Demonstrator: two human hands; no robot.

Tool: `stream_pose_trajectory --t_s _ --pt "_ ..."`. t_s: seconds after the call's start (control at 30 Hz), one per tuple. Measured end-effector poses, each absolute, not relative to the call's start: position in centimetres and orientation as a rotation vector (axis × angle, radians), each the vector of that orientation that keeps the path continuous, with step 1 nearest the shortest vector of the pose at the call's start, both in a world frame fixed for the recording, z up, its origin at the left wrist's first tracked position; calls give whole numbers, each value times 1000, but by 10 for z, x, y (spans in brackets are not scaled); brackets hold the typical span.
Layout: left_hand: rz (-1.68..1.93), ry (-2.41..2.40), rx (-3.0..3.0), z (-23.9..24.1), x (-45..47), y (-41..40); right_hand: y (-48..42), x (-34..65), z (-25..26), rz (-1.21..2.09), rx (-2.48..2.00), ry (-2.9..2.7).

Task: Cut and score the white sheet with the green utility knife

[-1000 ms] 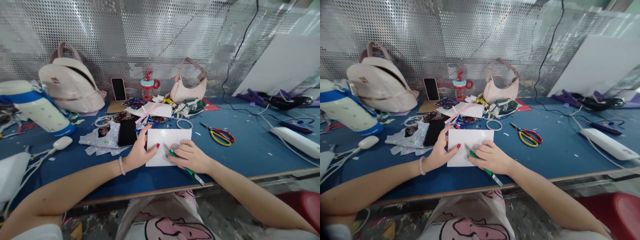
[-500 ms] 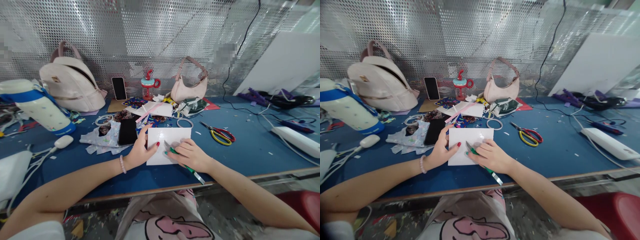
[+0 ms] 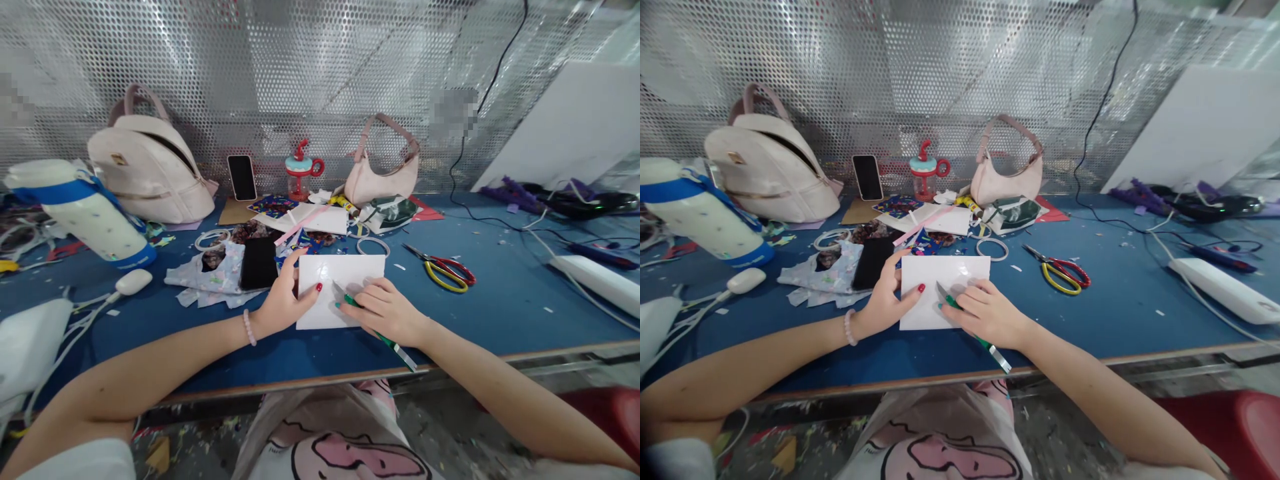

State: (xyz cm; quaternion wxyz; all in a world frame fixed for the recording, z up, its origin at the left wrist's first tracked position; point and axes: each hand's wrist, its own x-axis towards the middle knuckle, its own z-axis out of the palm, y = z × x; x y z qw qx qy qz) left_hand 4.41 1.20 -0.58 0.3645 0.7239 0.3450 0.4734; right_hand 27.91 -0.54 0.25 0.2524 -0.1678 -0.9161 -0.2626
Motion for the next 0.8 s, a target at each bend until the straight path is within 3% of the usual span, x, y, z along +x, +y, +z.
stream_pose_trajectory --t_s 0.57,0.8 --pt "1289 859 1873 -10 43 13 -7 277 5 -742 -444 -2465" --pt "1284 788 1611 -4 49 7 -6 277 5 -726 -530 -2421"
